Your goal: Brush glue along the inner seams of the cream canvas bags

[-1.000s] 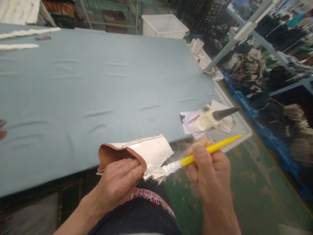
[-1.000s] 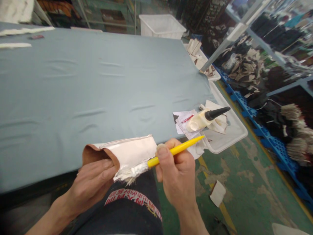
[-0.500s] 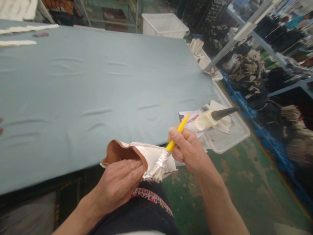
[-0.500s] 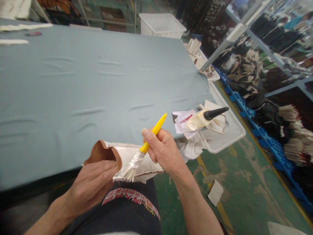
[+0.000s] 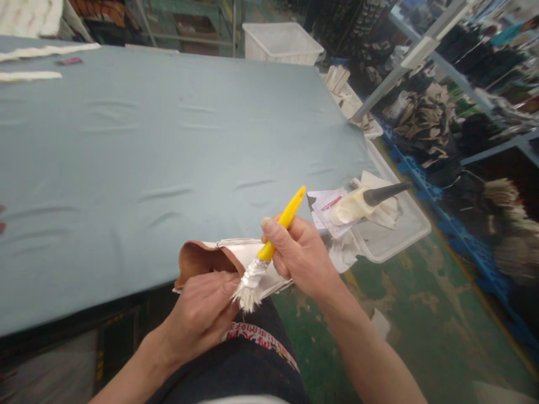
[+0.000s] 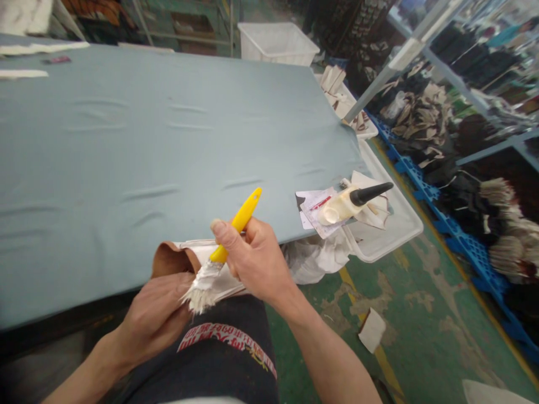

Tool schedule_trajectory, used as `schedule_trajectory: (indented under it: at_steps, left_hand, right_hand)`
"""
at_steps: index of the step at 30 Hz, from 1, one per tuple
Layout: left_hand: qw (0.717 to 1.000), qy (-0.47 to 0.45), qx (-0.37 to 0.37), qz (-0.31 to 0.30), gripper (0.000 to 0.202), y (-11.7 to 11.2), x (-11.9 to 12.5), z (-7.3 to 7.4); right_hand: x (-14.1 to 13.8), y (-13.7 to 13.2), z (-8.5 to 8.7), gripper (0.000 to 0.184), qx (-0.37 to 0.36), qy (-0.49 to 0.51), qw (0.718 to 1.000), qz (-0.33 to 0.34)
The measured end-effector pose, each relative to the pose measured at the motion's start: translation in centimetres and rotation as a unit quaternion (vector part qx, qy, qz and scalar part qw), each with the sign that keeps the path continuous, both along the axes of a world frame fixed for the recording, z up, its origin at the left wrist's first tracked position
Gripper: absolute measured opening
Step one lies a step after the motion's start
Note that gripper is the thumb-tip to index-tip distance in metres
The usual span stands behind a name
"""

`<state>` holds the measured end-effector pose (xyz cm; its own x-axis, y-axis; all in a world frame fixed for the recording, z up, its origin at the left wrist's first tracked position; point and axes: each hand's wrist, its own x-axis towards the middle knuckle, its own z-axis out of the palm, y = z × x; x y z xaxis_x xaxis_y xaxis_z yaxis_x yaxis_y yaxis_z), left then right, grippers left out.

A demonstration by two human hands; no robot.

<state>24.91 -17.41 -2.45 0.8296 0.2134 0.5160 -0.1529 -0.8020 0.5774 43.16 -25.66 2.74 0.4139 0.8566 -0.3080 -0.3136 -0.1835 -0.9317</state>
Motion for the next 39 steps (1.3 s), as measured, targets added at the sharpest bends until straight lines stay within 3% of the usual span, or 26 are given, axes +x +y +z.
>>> schedule_trajectory:
  at_steps: [6,12,19,25,29,39]
  left_hand:
    - [1.0,0.009,-0.007,0.01,0.018,-0.1,-0.3,-1.0]
    - [1.0,0.017,-0.012,0.014,0.019,-0.1,-0.5,-1.4]
    - [0.998,0.022,-0.017,0.049,0.02,-0.3,-0.9,-0.8]
    - [0.998,0.027,-0.005,0.058,0.017,-0.5,-1.0,-0.7]
    - [0.998,0.035,-0.012,0.053,0.02,-0.7,-0.9,-0.6]
    - [0.997,0.018,-0.019,0.067,0.017,-1.4,-0.8,-0.7]
  right_hand:
    - [-0.7,-0.9,0.2,0.057,0.033,-0.017,0.998,-0.049]
    - [-1.2,-0.1,-1.4,0.057,0.034,-0.014,0.995,-0.09]
    - [0.2,-1.9,-3.1,0.053,0.062,0.031,0.957,-0.281]
    - [-1.8,-2.8,-4.3,0.051,0.054,0.094,0.951,-0.288]
    - [-3.2,-3.5,-5.1,0.053,0.019,0.101,0.961,-0.258]
    - [-3.8,-4.2,-4.6,0.052,-0.001,0.123,0.951,-0.285]
